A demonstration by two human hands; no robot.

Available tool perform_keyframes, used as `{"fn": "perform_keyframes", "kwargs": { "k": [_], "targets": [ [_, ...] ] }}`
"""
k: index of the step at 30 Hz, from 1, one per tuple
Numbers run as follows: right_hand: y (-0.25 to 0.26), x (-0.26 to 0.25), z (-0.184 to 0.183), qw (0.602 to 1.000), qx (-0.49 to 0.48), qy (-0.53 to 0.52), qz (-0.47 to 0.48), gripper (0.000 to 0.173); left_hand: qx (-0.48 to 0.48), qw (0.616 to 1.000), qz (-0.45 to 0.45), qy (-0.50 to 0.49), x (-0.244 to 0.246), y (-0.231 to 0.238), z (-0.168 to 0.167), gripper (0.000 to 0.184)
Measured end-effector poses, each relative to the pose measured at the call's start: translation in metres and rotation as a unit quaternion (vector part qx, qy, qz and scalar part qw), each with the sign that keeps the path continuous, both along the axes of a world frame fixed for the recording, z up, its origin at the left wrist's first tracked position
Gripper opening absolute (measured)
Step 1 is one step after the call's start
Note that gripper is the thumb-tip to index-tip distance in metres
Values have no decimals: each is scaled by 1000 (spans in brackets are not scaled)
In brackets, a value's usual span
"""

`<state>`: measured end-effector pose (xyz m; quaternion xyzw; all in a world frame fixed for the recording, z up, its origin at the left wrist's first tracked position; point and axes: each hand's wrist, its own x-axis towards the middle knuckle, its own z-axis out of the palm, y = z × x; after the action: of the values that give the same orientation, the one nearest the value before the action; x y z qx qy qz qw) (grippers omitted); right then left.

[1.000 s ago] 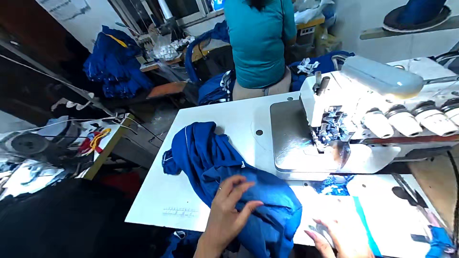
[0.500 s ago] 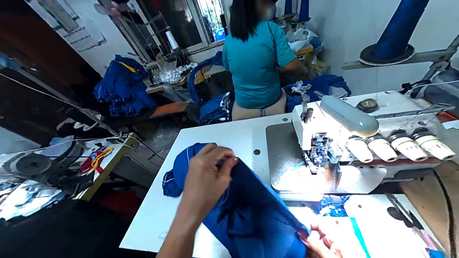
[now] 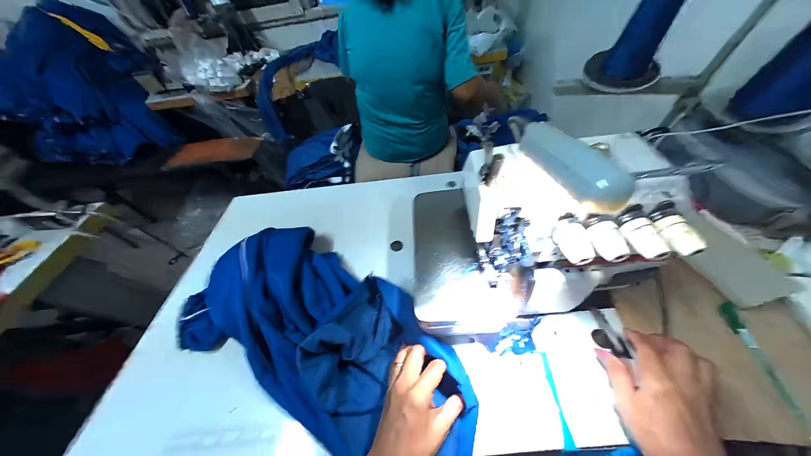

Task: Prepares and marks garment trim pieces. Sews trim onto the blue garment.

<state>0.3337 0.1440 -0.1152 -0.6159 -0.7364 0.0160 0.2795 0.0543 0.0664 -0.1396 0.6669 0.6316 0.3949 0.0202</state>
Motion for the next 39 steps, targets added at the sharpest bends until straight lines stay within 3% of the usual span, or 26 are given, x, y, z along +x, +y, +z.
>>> {"fn": "perform_keyframes", "kwargs": {
  "k": [2, 5, 9, 13, 14, 16, 19, 22, 23, 26, 28, 33, 39],
  "targets": [
    [13, 15, -13, 999, 4, -15, -31, 37, -4, 1000, 2, 16, 11, 6, -2, 35],
    [21, 25, -21, 999, 18, -42, -29, 26, -24, 999, -20, -15, 24, 9, -1, 16],
    [16, 25, -10, 998, -30, -55, 0, 22, 17, 999, -12, -33, 20, 7, -6, 16],
    [-2, 18, 18, 995, -49, 80, 42, 26, 37, 993, -65, -96, 5, -2, -3, 16],
    [-8, 14, 21, 985, -43, 157, 65, 25, 37, 991, -72, -109, 2, -5, -2, 18],
    [-19, -1, 28, 926, -78, 341, 140, 14, 36, 988, -84, -121, 0, -7, -2, 19],
    [-38, -39, 35, 819, -236, 480, 208, 17, 17, 986, -109, -125, 1, -7, -1, 20],
    [-42, -73, 15, 801, -344, 412, 264, 30, 0, 980, -141, -140, -1, -7, 2, 20],
    [-39, -81, 8, 820, -335, 371, 279, 42, -1, 977, -153, -150, -3, -6, 3, 20],
    [-35, -91, -3, 903, -237, 243, 264, 49, -10, 967, -184, -174, -11, -7, 6, 20],
    [-39, -89, 6, 939, -196, 152, 237, 62, -17, 963, -201, -181, -14, -8, 7, 20],
    [-55, -83, 26, 952, -89, -8, 292, 24, -13, 961, -213, -174, -10, -7, 2, 22],
    [-52, -95, 22, 948, -39, -15, 316, 17, 8, 961, -204, -185, -10, -7, -3, 20]
  ]
}}
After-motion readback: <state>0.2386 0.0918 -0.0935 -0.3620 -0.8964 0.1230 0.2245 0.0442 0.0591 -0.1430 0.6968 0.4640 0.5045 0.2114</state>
